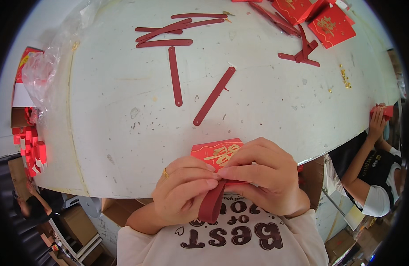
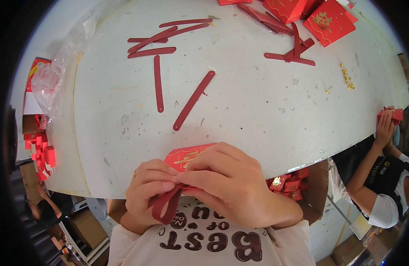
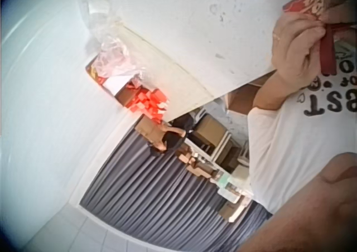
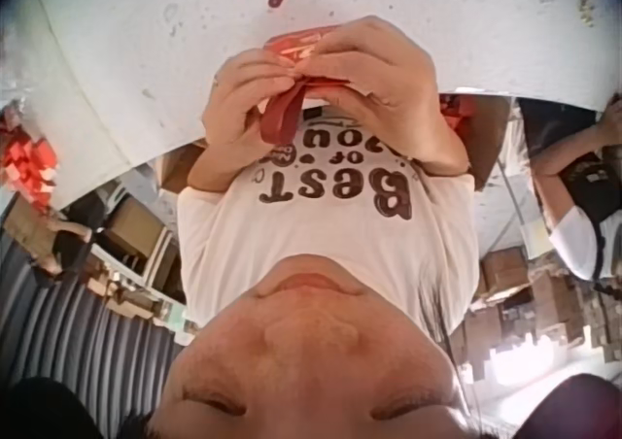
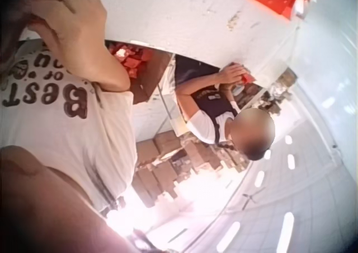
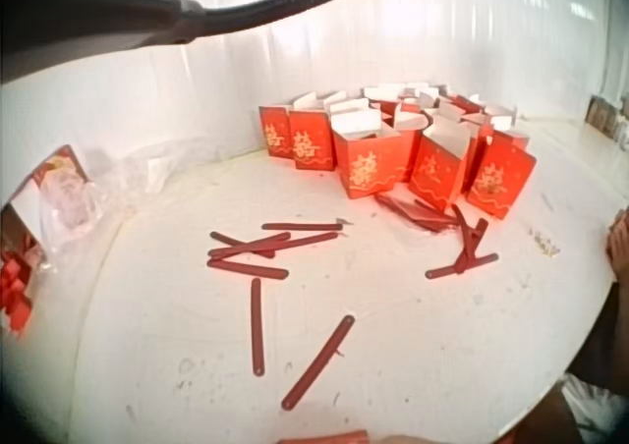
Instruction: The person assembles small red gift boxes by folding the paper, inserting a red ribbon through a hole, and securing it with a gold bead. Completed boxes are placed into a cardboard box on the table.
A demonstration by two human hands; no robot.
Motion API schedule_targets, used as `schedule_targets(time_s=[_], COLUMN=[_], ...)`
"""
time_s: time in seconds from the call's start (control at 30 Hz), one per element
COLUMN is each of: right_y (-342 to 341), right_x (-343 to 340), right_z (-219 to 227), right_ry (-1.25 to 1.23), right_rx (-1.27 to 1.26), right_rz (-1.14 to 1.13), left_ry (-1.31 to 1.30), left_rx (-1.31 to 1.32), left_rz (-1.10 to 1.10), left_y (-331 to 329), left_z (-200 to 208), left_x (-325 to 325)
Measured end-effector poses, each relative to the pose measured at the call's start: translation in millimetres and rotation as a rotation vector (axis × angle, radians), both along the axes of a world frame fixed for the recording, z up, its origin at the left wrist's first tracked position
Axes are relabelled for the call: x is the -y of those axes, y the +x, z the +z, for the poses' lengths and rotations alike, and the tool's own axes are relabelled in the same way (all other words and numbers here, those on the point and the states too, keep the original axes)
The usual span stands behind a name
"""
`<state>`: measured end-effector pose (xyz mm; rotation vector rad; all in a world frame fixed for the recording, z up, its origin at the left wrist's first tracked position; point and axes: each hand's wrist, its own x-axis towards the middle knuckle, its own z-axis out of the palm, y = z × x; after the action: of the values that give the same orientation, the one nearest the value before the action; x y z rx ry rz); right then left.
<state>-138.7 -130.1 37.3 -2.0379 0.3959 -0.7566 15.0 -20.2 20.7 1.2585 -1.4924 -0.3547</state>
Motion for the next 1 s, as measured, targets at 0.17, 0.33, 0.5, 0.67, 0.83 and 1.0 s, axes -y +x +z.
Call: schedule_targets(time_s=[0.17, 0.33, 0.5, 0.67, 0.83, 1.0], right_y=[-3.0, -4.3, -1.3, 0.4, 0.7, 3.8], right_x=[3.1, 8.4, 11.4, 11.3, 10.7, 9.3], right_z=[1.1, -1.9, -2.9, -9.0, -13.6, -20.0], right_ry=[0.036, 0.170, 0.072, 0.063, 0.124, 0.071], right_rx=[-0.077, -0.087, -0.047, 0.050, 0.052, 0.190], right_rz=[0.046, 0.138, 0.089, 0.079, 0.047, 0.093], left_ry=[0.019, 0.014, 0.054, 0.112, 0.200, 0.271], left_rx=[-0.024, -0.014, -0.014, 0.069, 0.099, -0.225], left_rz=[-0.010, -0.003, 0.051, -0.013, -0.063, -0.015], left_y=[0.8, -2.8, -3.5, 5.1, 13.6, 4.0], left_z=[-5.1, -8.9, -5.8, 6.0, 23.4, 20.6], left_x=[0.9, -3.5, 0.6, 2.9, 10.7, 3.9])
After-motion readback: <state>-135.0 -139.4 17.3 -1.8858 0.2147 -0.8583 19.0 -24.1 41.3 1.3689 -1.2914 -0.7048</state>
